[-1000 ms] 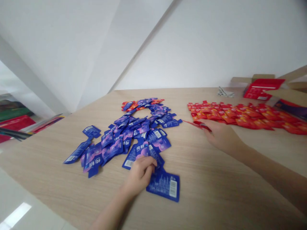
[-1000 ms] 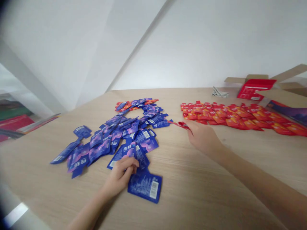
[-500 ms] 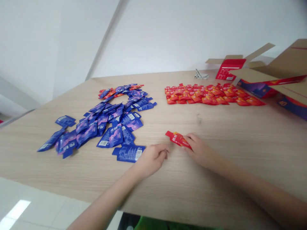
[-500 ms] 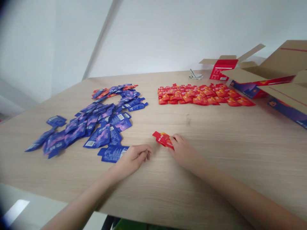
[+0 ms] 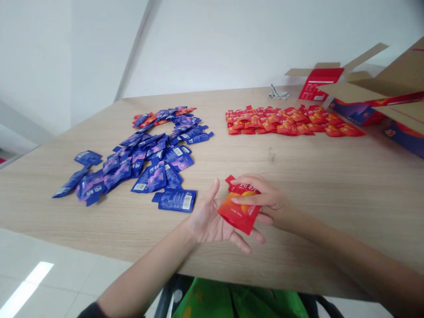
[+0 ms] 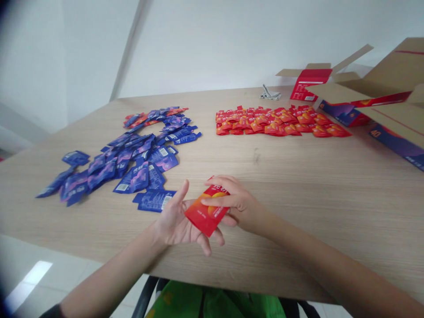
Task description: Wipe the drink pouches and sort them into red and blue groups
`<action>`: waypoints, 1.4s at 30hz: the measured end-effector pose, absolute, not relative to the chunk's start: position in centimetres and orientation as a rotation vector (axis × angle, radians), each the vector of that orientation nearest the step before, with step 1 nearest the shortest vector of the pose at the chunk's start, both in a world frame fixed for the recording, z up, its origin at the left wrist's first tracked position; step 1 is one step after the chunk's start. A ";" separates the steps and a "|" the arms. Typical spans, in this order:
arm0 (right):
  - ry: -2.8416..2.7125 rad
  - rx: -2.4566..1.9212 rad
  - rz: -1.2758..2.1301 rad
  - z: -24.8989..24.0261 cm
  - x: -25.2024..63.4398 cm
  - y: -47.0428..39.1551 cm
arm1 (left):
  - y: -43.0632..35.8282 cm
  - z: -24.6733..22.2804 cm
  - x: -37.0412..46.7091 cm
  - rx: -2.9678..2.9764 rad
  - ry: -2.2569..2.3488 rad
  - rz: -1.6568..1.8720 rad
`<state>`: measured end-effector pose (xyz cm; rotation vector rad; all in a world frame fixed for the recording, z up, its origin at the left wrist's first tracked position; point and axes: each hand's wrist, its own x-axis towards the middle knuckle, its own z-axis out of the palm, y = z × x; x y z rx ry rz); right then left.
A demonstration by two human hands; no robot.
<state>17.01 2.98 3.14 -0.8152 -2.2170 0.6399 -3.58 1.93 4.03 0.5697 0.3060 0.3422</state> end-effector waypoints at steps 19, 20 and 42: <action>-1.529 -1.434 1.201 -0.7 16.5 4.8 | 2.4 1.7 -3.9 0.577 0.834 0.929; -1.390 -1.397 1.254 -0.3 16.7 4.9 | 2.4 1.6 -3.8 0.575 0.843 0.940; -1.538 -1.136 1.324 3.8 16.3 5.3 | 3.1 1.4 -1.7 0.999 0.855 0.627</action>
